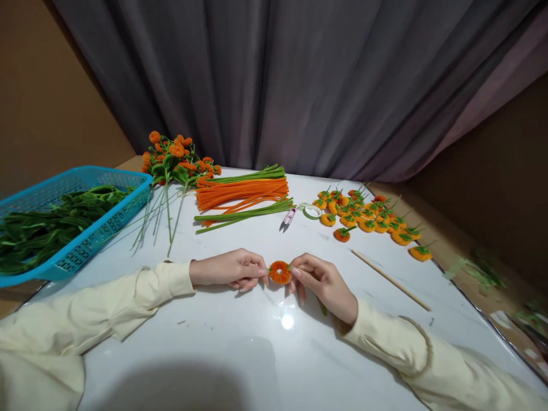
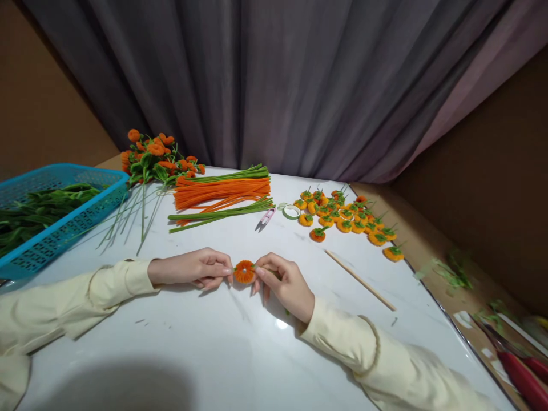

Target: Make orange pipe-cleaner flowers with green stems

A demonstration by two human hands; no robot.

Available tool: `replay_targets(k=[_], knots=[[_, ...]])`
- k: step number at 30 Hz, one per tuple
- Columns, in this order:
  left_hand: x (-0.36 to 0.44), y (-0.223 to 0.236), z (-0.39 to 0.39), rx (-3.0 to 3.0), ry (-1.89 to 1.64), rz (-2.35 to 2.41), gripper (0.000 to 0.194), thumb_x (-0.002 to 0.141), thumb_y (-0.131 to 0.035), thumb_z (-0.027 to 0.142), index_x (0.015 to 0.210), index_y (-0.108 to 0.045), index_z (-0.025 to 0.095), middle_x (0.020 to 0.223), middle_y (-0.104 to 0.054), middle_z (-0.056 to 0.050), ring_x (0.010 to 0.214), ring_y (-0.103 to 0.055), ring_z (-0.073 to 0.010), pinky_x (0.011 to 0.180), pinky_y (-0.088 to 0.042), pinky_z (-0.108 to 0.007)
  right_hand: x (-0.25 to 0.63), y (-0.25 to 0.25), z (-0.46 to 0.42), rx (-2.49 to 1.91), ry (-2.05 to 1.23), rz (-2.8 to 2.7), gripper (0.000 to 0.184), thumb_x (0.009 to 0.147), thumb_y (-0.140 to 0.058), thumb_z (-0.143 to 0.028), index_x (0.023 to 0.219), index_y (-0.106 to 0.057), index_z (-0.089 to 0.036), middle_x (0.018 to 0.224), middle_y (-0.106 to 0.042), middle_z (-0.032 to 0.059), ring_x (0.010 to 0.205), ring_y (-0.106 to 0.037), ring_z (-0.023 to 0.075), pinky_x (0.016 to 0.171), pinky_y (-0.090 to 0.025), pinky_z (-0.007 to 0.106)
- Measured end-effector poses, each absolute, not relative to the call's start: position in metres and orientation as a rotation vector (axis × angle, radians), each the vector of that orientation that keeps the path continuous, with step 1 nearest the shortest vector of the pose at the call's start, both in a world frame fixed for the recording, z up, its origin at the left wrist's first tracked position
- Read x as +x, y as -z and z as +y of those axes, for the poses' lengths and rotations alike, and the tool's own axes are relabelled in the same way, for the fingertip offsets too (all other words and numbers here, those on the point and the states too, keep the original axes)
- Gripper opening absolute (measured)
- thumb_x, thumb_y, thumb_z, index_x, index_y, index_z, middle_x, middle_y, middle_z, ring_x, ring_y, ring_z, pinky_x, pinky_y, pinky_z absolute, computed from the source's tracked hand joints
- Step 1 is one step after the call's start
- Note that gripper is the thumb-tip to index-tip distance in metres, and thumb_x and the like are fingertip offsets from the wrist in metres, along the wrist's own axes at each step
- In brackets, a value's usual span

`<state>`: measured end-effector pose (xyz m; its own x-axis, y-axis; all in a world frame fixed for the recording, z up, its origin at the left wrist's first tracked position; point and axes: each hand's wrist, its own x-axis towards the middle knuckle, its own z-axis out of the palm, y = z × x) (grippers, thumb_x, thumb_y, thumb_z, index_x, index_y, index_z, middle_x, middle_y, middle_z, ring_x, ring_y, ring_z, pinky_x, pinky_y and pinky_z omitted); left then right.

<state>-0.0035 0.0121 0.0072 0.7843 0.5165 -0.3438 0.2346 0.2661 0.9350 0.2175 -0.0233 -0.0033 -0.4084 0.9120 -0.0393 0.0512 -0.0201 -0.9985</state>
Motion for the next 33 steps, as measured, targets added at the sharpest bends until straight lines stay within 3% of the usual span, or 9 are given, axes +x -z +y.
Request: replay_targets(k=[5, 14, 21, 25, 33], knots=[[-0.002, -0.007, 0.008, 1.468, -0.255, 0.727, 0.032, 0.086, -0.049, 0.045, 0.082, -0.055, 0.013, 0.048, -0.044, 0.007, 0.043, -0.032, -0.0055, 0.045, -0.024, -0.02, 0.215, -0.001, -0.025, -1.005, -1.516, -1.54, 0.03, 0.08, -0.06, -0.045, 0.078, -0.054, -0.016, 0.059, -0.062, 0.001, 0.045, -0.054, 0.0103, 0.045, -0.043, 0.023], [-0.007, -0.01, 0.021, 1.208, -0.205, 0.6, 0.028, 0.088, -0.049, 0.037, 0.082, -0.056, 0.011, 0.049, -0.03, 0.008, 0.041, -0.019, -0.0046, 0.041, -0.011, -0.023, 0.219, -0.002, -0.018, -1.057, -1.595, -1.414, 0.032, 0.077, -0.065, -0.045, 0.082, -0.053, -0.016, 0.064, -0.064, 0.0019, 0.045, -0.056, 0.0108, 0.044, -0.048, 0.024], [-0.005, -0.008, 0.012, 1.381, -0.222, 0.629, 0.031, 0.089, -0.046, 0.041, 0.083, -0.056, 0.012, 0.05, -0.035, 0.007, 0.044, -0.026, -0.0058, 0.047, -0.022, -0.022, 0.212, -0.003, -0.017, -1.041, -1.752, -1.302, 0.038, 0.075, -0.068, -0.041, 0.098, -0.053, -0.016, 0.072, -0.064, 0.0019, 0.061, -0.064, 0.0168, 0.045, -0.054, 0.027], [-0.003, -0.006, 0.009, 1.432, -0.237, 0.649, 0.031, 0.089, -0.045, 0.042, 0.083, -0.056, 0.013, 0.049, -0.035, 0.008, 0.045, -0.027, -0.0065, 0.047, -0.024, -0.022, 0.211, 0.0, -0.016, -0.999, -1.782, -1.34, 0.034, 0.073, -0.07, -0.038, 0.094, -0.063, -0.011, 0.08, -0.068, 0.0077, 0.069, -0.065, 0.0171, 0.052, -0.054, 0.025], [0.001, -0.005, 0.004, 1.587, -0.321, 0.71, 0.032, 0.091, -0.04, 0.041, 0.083, -0.055, 0.014, 0.05, -0.038, 0.007, 0.044, -0.029, -0.0062, 0.047, -0.027, -0.02, 0.213, 0.004, -0.016, -0.971, -1.81, -1.273, 0.029, 0.075, -0.07, -0.035, 0.093, -0.064, -0.013, 0.08, -0.07, 0.0068, 0.074, -0.066, 0.0168, 0.061, -0.054, 0.026]])
